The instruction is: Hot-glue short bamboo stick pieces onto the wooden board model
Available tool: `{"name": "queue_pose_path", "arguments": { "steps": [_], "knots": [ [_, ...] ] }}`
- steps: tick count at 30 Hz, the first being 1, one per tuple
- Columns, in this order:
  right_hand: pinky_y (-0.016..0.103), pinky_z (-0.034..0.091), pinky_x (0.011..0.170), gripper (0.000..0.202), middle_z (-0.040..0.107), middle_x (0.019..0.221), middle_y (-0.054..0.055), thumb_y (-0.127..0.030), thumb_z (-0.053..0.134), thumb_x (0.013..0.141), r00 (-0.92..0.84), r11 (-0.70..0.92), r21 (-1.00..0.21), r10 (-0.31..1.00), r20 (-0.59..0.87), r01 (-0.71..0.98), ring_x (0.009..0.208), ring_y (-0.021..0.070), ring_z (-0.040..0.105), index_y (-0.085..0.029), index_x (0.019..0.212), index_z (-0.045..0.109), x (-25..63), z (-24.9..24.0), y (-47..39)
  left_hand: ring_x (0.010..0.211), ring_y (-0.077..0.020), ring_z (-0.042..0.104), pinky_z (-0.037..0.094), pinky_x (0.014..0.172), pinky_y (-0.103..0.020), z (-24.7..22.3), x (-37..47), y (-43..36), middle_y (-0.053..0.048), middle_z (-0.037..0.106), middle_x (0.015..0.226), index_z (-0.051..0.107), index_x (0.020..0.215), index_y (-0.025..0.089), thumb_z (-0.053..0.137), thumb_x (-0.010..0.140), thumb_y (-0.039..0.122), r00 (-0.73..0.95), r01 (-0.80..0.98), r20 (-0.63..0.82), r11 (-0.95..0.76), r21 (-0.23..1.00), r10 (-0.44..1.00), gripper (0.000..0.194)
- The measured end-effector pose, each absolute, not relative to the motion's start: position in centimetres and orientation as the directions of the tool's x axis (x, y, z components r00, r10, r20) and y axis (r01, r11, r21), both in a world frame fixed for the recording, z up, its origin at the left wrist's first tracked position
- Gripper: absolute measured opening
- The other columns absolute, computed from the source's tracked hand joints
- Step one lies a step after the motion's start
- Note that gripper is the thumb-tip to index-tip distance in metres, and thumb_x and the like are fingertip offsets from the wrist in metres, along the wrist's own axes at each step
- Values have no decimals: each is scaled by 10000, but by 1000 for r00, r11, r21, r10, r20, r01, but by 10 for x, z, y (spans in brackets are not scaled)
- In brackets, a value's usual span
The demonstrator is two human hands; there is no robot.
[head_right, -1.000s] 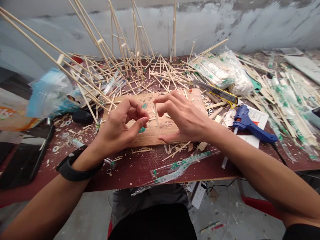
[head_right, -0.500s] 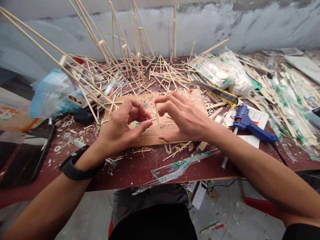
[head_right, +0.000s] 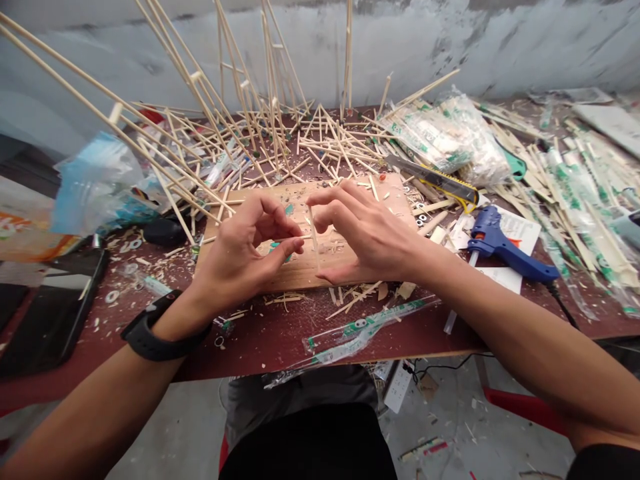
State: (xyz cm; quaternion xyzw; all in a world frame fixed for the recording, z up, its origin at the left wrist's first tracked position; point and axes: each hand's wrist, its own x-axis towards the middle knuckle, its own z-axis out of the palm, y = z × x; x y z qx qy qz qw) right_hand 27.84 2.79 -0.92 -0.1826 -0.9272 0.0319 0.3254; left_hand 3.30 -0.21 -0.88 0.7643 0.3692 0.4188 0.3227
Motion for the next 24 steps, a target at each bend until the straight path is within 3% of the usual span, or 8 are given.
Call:
{"name": "queue_pose_path", "arguments": {
  "steps": [10, 16, 24],
  "knots": [
    [506, 513, 979, 483, 668, 1366, 123, -483, 843, 909, -719, 927, -236, 376, 584, 293, 1179, 296, 631, -267, 1151, 485, 280, -9, 28, 829, -152, 686, 670, 784, -322, -9, 33, -2, 7, 637, 897, 516, 956, 243, 660, 889, 126, 377, 289, 399, -515, 807, 836, 198],
    [496, 511, 964, 489, 690, 1325, 127, -576, 794, 938, -701, 930, -203, 365, 612, 308, 1168, 299, 646, -265, 1155, 486, 279, -10, 29, 849, -152, 700, 667, 844, -343, -10, 31, -1, 16, 637, 903, 517, 975, 240, 662, 902, 124, 368, 310, 412, -528, 791, 833, 200],
    [569, 484, 1046, 583, 654, 1452, 141, -598, 852, 873, -694, 911, -233, 411, 592, 340, 1278, 351, 629, -274, 1207, 500, 284, -10, 30, 852, -155, 711, 658, 839, -340, -10, 30, 1, 19, 633, 898, 512, 991, 244, 660, 909, 162, 356, 319, 433, -543, 777, 828, 188]
  ]
}}
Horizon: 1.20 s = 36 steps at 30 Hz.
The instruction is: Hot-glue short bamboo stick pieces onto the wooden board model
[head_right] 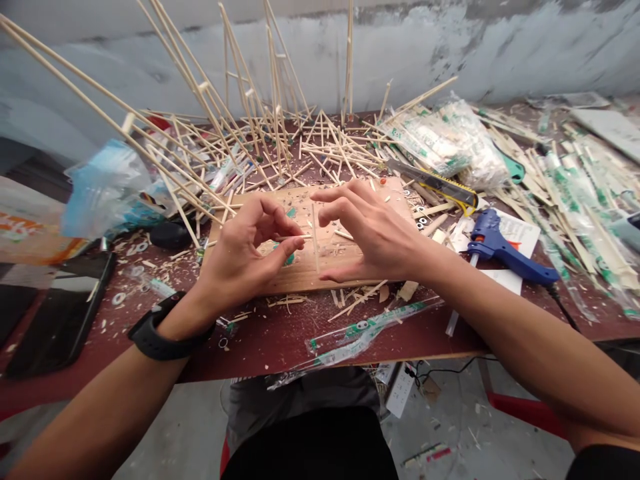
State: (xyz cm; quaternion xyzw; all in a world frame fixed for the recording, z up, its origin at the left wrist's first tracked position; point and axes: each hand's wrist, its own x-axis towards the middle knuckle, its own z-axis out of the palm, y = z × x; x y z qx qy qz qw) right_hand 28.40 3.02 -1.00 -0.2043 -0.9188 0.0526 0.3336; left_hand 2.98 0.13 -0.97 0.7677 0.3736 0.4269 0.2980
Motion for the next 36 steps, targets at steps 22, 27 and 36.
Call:
{"name": "queue_pose_path", "arguments": {
  "steps": [22, 27, 36],
  "knots": [
    [508, 509, 963, 537, 680, 1451, 144, -606, 794, 938, -711, 925, -195, 376, 595, 326, 1174, 303, 610, -263, 1212, 485, 281, -14, 30, 858, -142, 743, 676, 814, -306, -8, 32, -2, 38, 640, 895, 524, 983, 240, 662, 888, 67, 356, 266, 462, -562, 783, 812, 241],
    [515, 501, 985, 514, 677, 1444, 137, -577, 794, 948, -716, 925, -214, 379, 586, 315, 1174, 305, 609, -266, 1215, 484, 280, -14, 29, 847, -131, 736, 675, 808, -292, -11, 32, -1, 43, 634, 889, 522, 973, 237, 650, 889, 51, 361, 250, 480, -579, 776, 800, 241],
    [516, 499, 991, 506, 669, 1452, 138, -570, 782, 957, -729, 921, -218, 389, 563, 324, 1192, 305, 605, -269, 1216, 467, 281, -12, 29, 842, -139, 721, 662, 797, -310, -11, 32, 0, 34, 637, 899, 529, 982, 241, 648, 902, 81, 365, 264, 473, -577, 773, 802, 214]
  ]
}}
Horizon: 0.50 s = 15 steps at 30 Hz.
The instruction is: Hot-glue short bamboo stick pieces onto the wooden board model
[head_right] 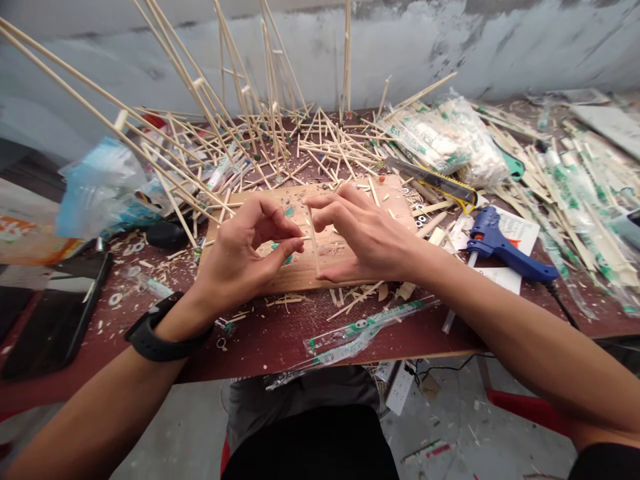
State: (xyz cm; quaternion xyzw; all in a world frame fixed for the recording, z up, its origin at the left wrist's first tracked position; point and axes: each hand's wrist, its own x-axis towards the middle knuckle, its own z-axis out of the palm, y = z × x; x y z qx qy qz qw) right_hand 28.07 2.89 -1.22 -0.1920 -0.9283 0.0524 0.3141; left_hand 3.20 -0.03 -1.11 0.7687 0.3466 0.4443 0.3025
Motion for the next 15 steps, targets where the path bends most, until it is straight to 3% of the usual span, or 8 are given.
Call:
{"name": "queue_pose_path", "arguments": {
  "steps": [6, 12, 15],
  "knots": [
    [508, 507, 987, 517, 681, 1439, 139, -600, 769, 963, -725, 921, -203, 387, 570, 332, 1205, 308, 611, -270, 1223, 467, 282, -13, 29, 858, -139, 725, 663, 819, -319, -11, 31, 0, 32, 637, 916, 526, 999, 239, 654, 907, 103, 369, 253, 445, -549, 797, 816, 208],
    [574, 518, 1037, 742, 642, 1532, 144, -736, 849, 822, -683, 903, -228, 426, 593, 365, 1283, 354, 624, -283, 1296, 500, 286, -6, 30, 842, -141, 750, 676, 807, -309, -10, 29, 2, 31, 670, 888, 513, 987, 239, 686, 883, 140, 332, 263, 403, -494, 829, 853, 224],
    [562, 546, 1036, 693, 682, 1470, 119, -669, 888, 816, -600, 882, -233, 453, 659, 410, 1266, 335, 672, -293, 1270, 523, 292, 8, 29, 826, -144, 746, 664, 776, -311, -10, 28, 3, 24, 687, 876, 509, 980, 240, 683, 886, 153, 336, 261, 409, -501, 825, 849, 216]
  ]
}}
